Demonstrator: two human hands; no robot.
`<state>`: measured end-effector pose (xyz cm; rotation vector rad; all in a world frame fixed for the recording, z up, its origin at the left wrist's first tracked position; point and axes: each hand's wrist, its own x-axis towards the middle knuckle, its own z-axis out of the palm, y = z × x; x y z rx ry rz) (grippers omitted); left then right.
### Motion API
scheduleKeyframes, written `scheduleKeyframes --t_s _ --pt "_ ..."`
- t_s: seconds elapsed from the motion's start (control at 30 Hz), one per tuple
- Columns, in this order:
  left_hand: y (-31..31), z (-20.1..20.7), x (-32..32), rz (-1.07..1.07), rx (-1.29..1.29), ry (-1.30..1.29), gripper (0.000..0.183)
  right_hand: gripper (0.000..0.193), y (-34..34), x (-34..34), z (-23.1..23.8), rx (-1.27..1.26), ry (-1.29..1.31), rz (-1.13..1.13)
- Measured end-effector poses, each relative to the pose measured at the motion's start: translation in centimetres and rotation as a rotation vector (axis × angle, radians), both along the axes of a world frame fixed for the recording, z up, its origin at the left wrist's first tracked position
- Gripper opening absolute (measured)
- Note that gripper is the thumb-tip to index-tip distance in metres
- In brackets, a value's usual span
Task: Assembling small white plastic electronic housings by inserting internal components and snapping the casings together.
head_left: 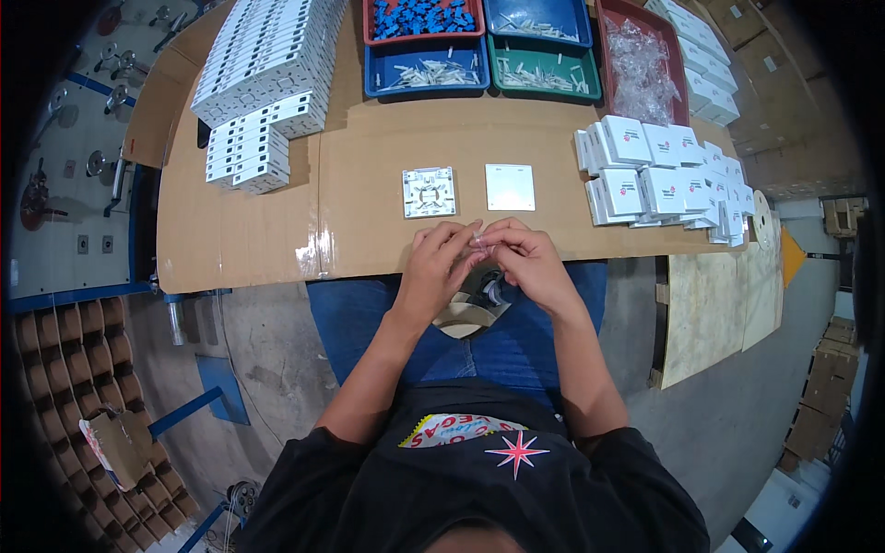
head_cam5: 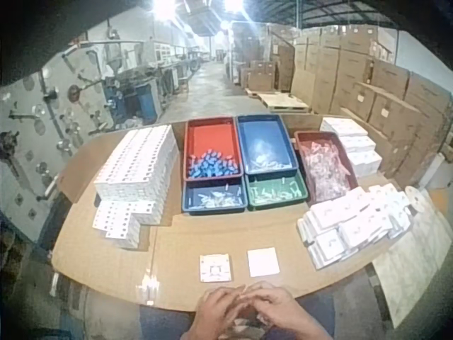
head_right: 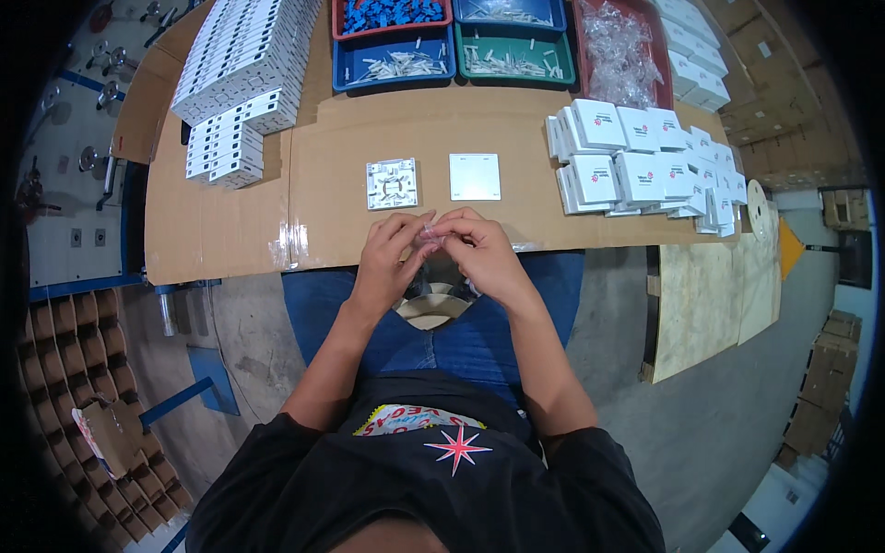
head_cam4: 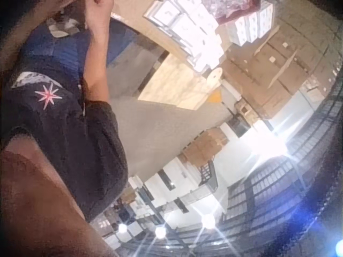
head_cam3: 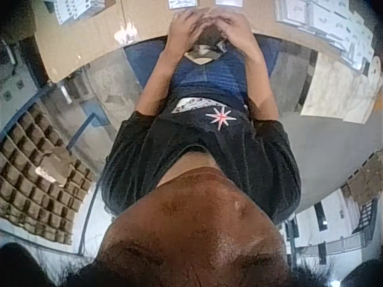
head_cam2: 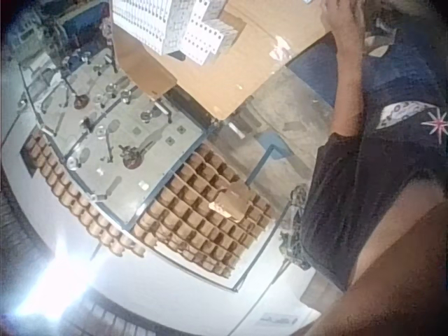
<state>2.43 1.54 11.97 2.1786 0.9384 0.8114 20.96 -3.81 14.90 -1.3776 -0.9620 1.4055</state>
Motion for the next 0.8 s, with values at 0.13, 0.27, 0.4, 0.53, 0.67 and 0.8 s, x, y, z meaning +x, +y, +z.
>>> scheduleKeyframes --t_s 0.13,0.27,0.4,0.53,0.67,0.8 --pt "0.3 1.0 0.4 0.038 0.068 -0.061 0.056 0.019 0.2 0.4 0.7 -0.14 -0.018 0.024" --pt "0.5 0.2 0.3 -0.011 0.129 -0.074 0.057 0.019 0.3 0.3 0.5 -0.129 0.004 0.022" --pt "0.2 -0.3 0.3 -0.019 -0.131 -0.124 0.054 0.018 0.3 0.5 -0.3 -0.039 -0.092 0.065" --pt "0.2 -0.1 0.7 0.003 -0.131 -0.137 0.049 0.017 0.2 0.7 -2.0 0.041 -0.118 0.012" --pt "0.4 -0.4 0.8 0.021 -0.129 -0.141 0.046 0.016 0.4 0.9 -2.5 0.097 -0.195 0.031" --pt "0.8 -0.9 0.5 0.024 -0.188 -0.177 0.041 0.015 0.8 1.1 -1.5 0.03 -0.071 0.099"
